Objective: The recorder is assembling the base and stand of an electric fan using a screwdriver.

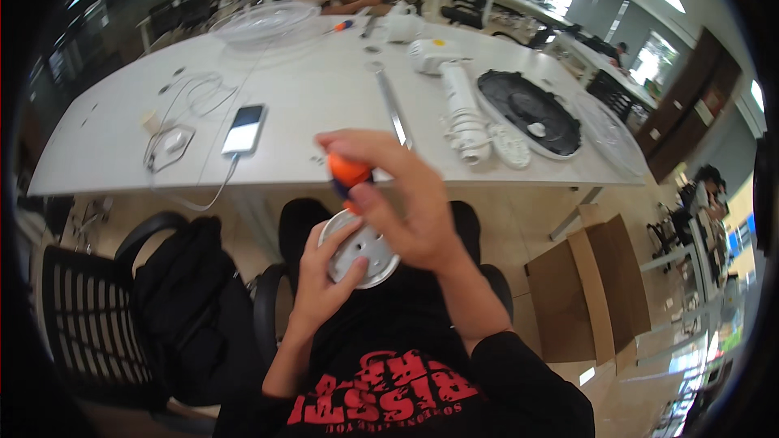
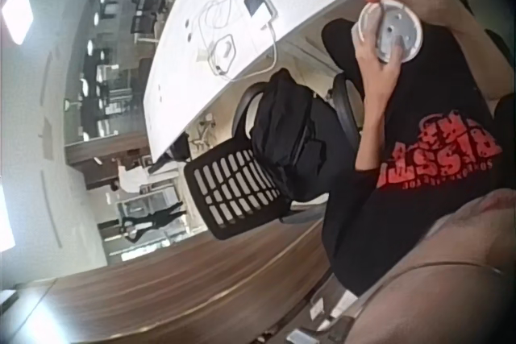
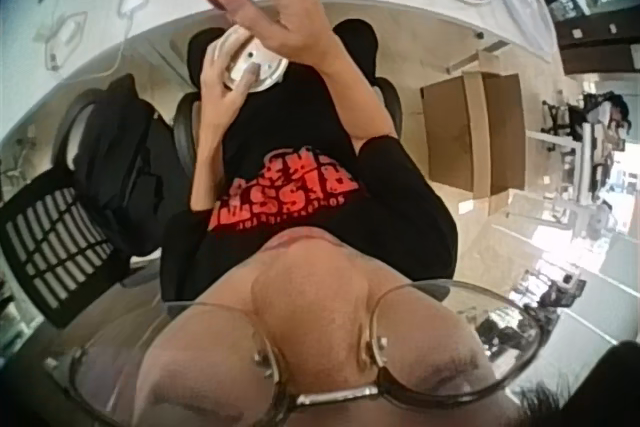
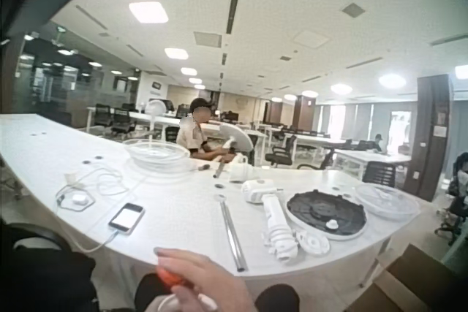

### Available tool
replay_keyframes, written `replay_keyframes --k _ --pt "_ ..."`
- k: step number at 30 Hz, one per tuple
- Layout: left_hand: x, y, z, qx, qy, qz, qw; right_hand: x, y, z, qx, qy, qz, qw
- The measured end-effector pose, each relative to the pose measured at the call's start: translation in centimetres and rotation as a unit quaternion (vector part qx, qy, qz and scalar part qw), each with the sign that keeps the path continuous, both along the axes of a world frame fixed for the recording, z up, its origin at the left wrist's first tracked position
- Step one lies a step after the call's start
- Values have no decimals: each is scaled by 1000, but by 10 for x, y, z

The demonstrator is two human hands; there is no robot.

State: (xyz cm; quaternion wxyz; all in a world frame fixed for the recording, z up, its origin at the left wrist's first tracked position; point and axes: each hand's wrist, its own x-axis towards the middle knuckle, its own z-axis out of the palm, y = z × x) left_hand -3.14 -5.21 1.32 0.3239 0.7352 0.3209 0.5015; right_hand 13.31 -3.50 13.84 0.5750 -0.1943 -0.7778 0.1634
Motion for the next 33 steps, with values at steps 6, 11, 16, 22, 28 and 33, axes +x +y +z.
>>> replay_keyframes --k 6,11,16,22,28,33 --pt "0 2 2 -14 -6 -9 1000 -7 7 -10 39 93 -1 995" --pt "-4 1 1 -33 -14 -19 999 0 9 -12 67 -19 -47 996" --pt "-3 3 3 -19 -11 -18 1000 -3 4 -3 -3 44 -2 999" --pt "-3 1 0 -31 -13 -15 999 -10 7 -7 47 45 -16 998" --pt "-1 1 2 -17 -11 -16 1000 -4 3 0 47 24 -97 994" --pt "-1 1 0 -30 -17 -20 999 1 6 4 55 17 -58 997"
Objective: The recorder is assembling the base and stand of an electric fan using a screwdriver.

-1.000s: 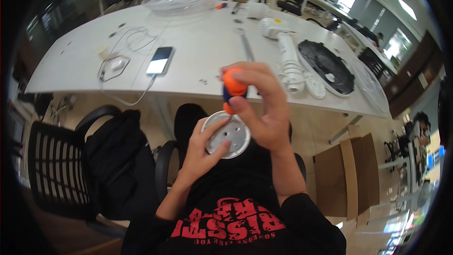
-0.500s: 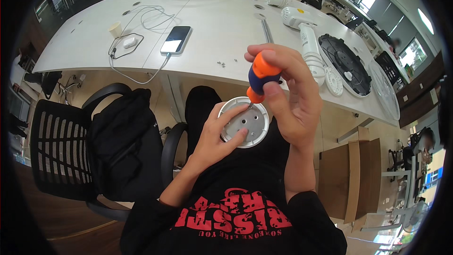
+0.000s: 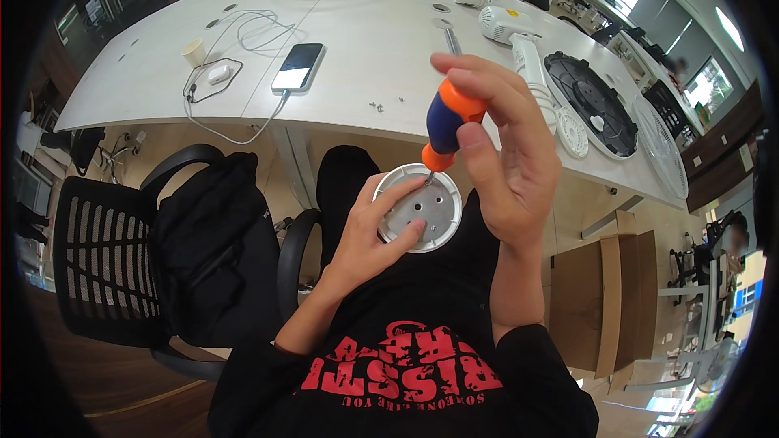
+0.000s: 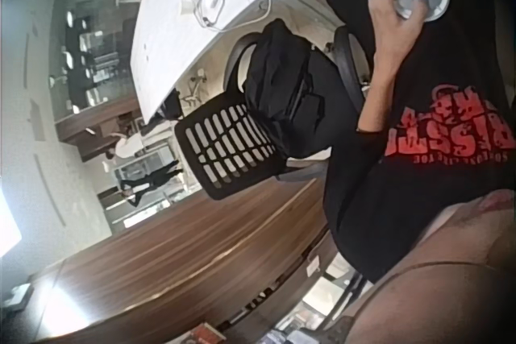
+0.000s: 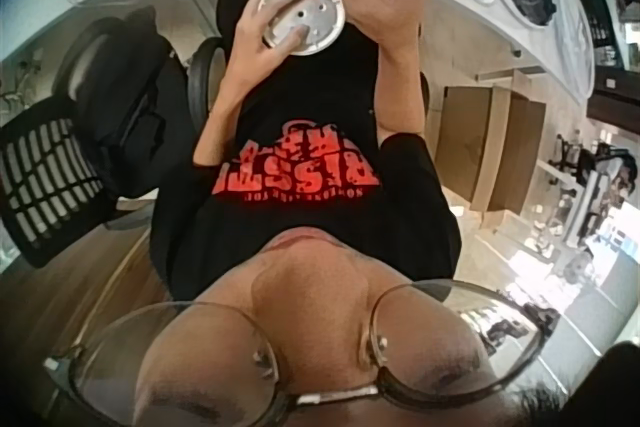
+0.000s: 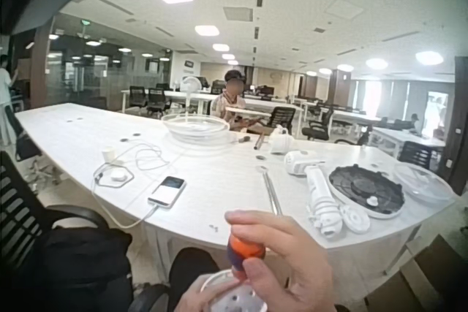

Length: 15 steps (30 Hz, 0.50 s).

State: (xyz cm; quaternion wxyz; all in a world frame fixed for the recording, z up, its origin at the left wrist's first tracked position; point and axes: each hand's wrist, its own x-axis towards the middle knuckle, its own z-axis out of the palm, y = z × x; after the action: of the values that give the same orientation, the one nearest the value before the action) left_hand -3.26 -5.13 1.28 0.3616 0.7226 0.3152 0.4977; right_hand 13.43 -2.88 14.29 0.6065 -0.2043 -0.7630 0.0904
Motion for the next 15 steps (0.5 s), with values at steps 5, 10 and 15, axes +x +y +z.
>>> replay_keyframes --k 5,10,15 --pt "2 -1 2 -2 -4 -2 1000 -7 0 -5 5 26 27 999" --pt "0 -1 3 -6 8 5 1000 -8 -2 -5 28 28 -22 999" --pt "-1 0 1 -7 9 -4 1000 -7 -3 -1 5 33 -2 999"
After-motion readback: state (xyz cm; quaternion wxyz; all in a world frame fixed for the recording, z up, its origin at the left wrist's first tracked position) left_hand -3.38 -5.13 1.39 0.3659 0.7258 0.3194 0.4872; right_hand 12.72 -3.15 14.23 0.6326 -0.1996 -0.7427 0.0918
